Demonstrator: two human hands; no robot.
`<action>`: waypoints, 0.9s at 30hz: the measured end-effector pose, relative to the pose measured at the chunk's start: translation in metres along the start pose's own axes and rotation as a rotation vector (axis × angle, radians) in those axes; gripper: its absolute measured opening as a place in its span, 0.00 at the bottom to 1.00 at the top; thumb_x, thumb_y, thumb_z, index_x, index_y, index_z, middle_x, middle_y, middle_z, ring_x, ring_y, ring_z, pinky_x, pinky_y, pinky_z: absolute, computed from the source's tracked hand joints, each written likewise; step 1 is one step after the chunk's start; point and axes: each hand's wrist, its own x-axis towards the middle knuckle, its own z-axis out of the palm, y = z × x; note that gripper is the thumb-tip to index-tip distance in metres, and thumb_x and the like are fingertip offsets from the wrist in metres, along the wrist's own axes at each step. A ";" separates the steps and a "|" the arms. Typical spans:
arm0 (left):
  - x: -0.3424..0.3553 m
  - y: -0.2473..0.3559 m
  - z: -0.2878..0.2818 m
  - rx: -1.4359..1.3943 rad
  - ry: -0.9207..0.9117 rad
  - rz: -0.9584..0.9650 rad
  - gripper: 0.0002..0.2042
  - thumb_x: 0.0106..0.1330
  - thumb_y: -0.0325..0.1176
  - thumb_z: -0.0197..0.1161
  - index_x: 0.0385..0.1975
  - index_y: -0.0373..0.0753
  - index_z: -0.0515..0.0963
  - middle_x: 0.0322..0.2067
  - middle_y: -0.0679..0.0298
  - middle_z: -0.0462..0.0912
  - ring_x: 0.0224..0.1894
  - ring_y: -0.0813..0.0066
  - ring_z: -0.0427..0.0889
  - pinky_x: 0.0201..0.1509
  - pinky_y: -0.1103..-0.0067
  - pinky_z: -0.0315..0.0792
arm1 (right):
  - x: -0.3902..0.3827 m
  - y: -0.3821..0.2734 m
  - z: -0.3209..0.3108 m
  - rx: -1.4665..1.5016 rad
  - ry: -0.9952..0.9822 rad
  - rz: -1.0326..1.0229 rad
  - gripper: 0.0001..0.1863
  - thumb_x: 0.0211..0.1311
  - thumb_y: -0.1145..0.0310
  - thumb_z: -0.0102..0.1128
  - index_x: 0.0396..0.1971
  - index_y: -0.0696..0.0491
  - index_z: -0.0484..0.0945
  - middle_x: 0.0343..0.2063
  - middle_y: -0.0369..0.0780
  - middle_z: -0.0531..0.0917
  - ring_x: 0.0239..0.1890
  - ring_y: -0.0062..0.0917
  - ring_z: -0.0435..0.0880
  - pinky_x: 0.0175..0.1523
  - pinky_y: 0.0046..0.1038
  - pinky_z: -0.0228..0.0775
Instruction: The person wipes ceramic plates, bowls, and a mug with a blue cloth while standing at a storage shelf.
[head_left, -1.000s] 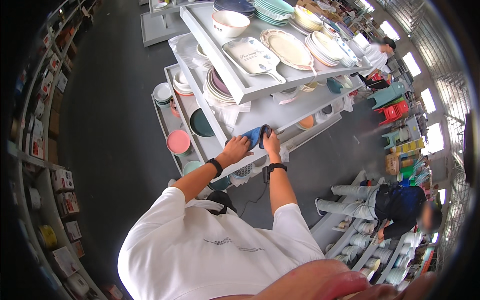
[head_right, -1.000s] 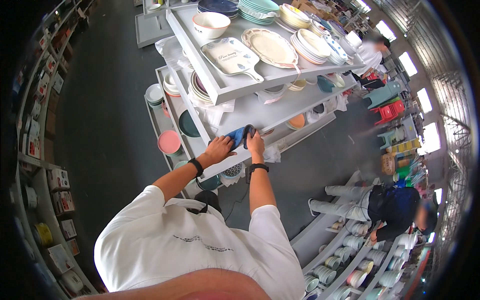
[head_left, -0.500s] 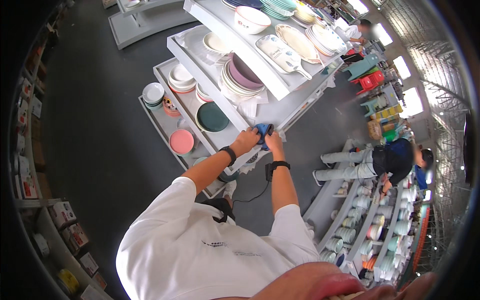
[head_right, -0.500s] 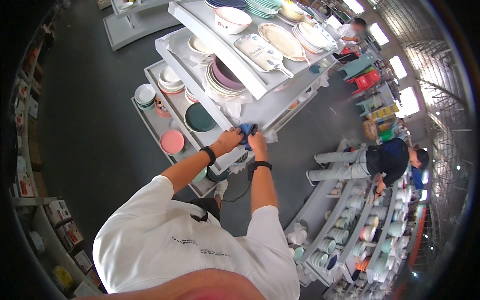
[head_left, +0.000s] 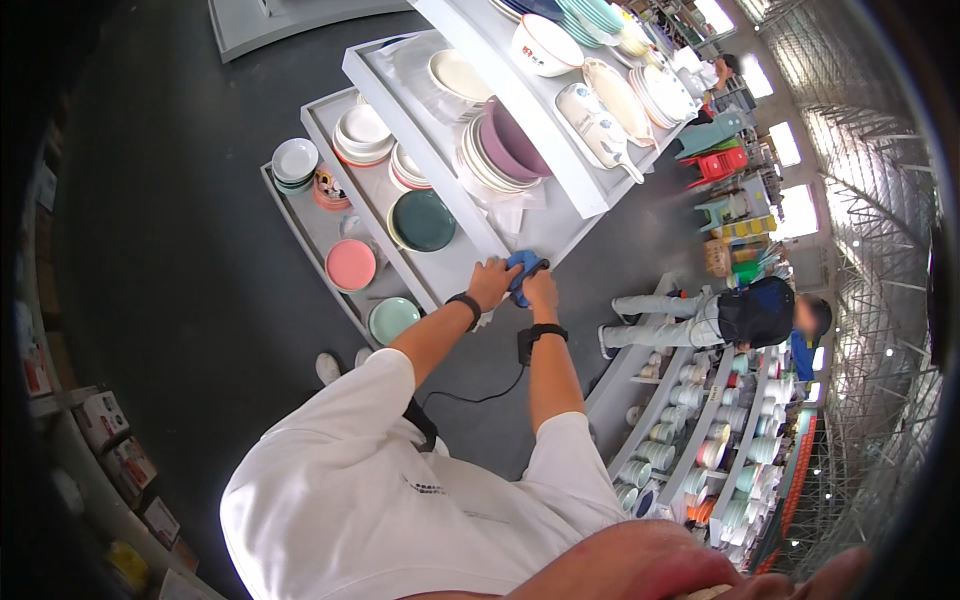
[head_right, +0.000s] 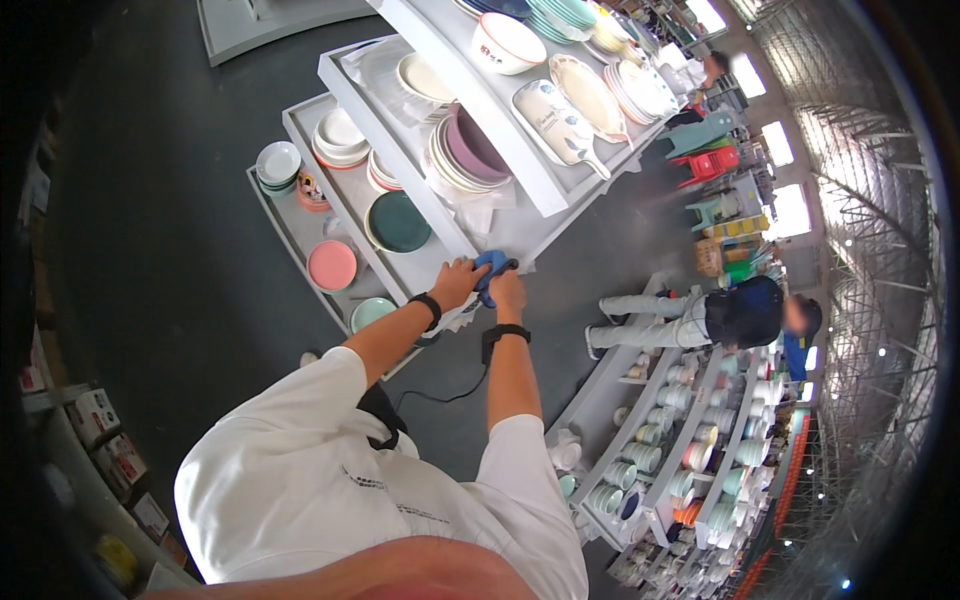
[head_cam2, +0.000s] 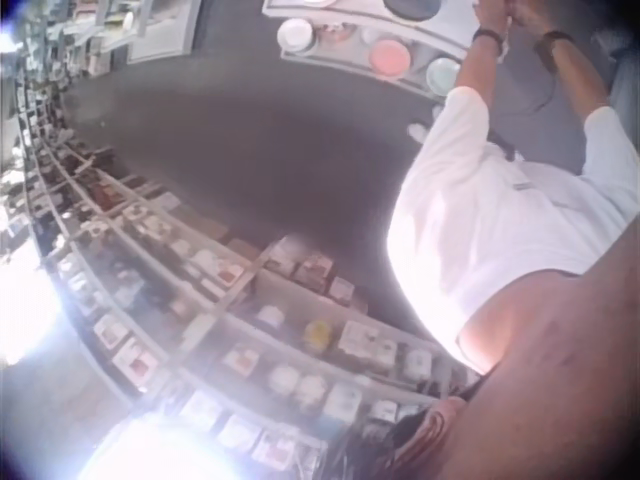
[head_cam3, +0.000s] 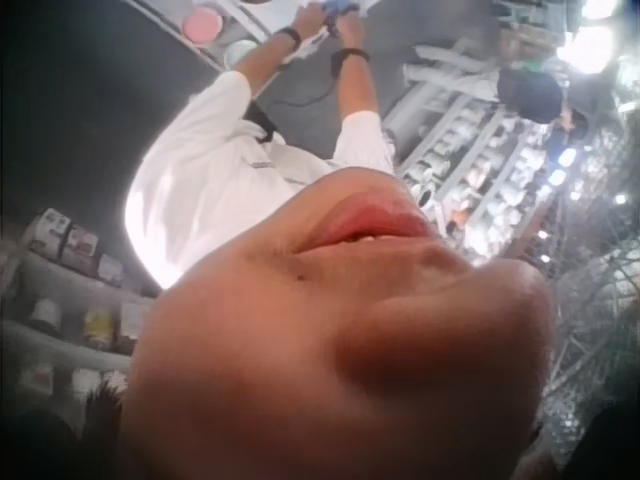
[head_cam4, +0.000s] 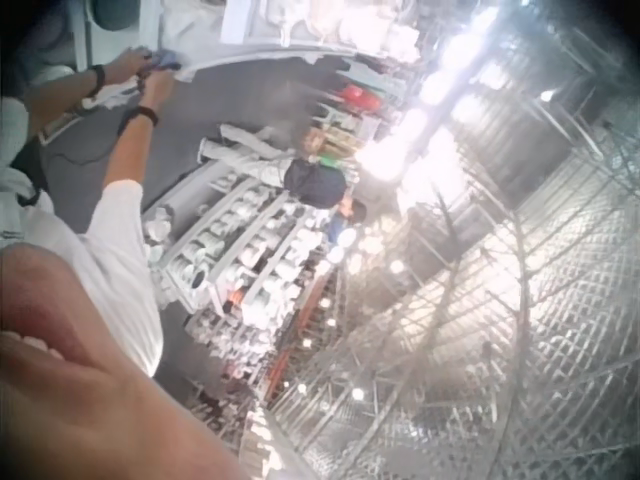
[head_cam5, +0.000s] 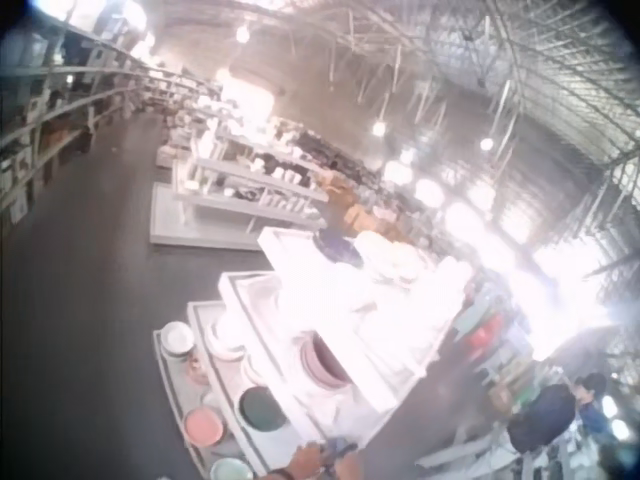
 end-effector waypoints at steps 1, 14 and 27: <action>0.000 0.003 0.000 0.062 -0.082 -0.004 0.27 0.63 0.29 0.60 0.64 0.52 0.67 0.47 0.57 0.78 0.50 0.55 0.78 0.48 0.59 0.73 | 0.005 0.006 0.001 -0.049 0.033 0.009 0.21 0.67 0.54 0.53 0.47 0.55 0.79 0.46 0.51 0.85 0.47 0.46 0.86 0.50 0.46 0.79; 0.017 -0.044 -0.038 0.162 -0.184 0.144 0.36 0.60 0.24 0.60 0.70 0.58 0.61 0.42 0.56 0.80 0.45 0.54 0.81 0.44 0.60 0.70 | -0.018 -0.015 0.019 -0.028 0.193 -0.078 0.17 0.65 0.55 0.55 0.41 0.54 0.80 0.39 0.52 0.86 0.42 0.49 0.86 0.48 0.49 0.78; 0.040 -0.091 -0.056 0.058 -0.274 0.127 0.38 0.54 0.24 0.60 0.70 0.52 0.61 0.40 0.52 0.81 0.42 0.50 0.83 0.41 0.58 0.75 | -0.023 -0.047 0.017 0.047 0.111 -0.223 0.23 0.52 0.58 0.69 0.46 0.53 0.78 0.34 0.51 0.86 0.39 0.49 0.86 0.45 0.48 0.79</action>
